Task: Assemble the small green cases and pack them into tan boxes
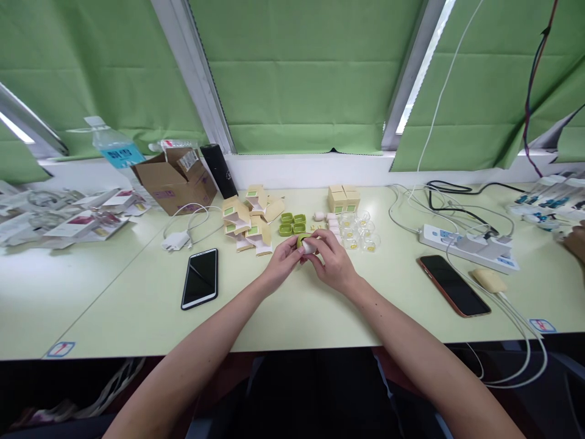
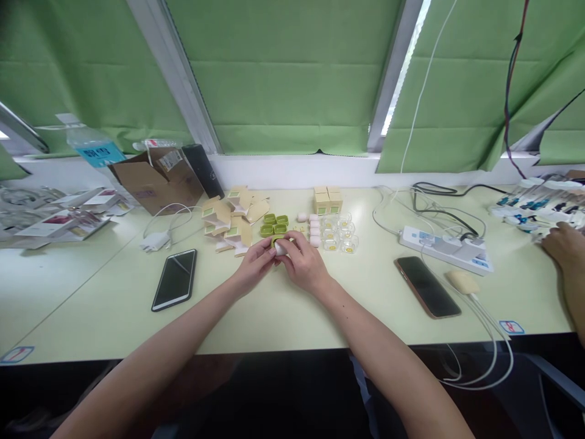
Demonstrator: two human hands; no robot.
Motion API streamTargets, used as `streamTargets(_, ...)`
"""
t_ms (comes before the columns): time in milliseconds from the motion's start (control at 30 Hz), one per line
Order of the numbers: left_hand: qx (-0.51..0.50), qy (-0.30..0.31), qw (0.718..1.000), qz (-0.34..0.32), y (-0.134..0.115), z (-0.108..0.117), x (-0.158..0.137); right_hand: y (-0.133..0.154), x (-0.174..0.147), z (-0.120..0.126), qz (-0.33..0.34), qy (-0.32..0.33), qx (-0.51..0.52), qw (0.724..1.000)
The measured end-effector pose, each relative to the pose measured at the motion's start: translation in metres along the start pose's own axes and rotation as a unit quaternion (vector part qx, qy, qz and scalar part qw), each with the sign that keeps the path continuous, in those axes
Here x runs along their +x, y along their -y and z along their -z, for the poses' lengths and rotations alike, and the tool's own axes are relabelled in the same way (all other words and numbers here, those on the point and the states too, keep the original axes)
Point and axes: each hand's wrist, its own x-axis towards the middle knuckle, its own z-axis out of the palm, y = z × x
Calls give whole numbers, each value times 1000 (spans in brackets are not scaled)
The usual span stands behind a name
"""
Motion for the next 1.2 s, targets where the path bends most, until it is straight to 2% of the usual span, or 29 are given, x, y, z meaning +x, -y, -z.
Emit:
streamTargets(267,-17,-11,1000,6,-7,-4,-2,0,1,-1,11,0,-5,1000)
streamTargets(467,0,-9,1000,2,-1,1,-1,1,1,-1,10,7,-26,1000)
streamTargets(733,48,-2,999,-24,6,5,0,-5,-3,-1,24,9,-4,1000)
streamTargets(1000,37,-5,999,-20,3,3,-1,-2,-2,-1,-8,20,-9,1000)
streamTargets(1200,35,-12,999,-15,5,4,-2,-1,-1,-1,17,-1,-6,1000)
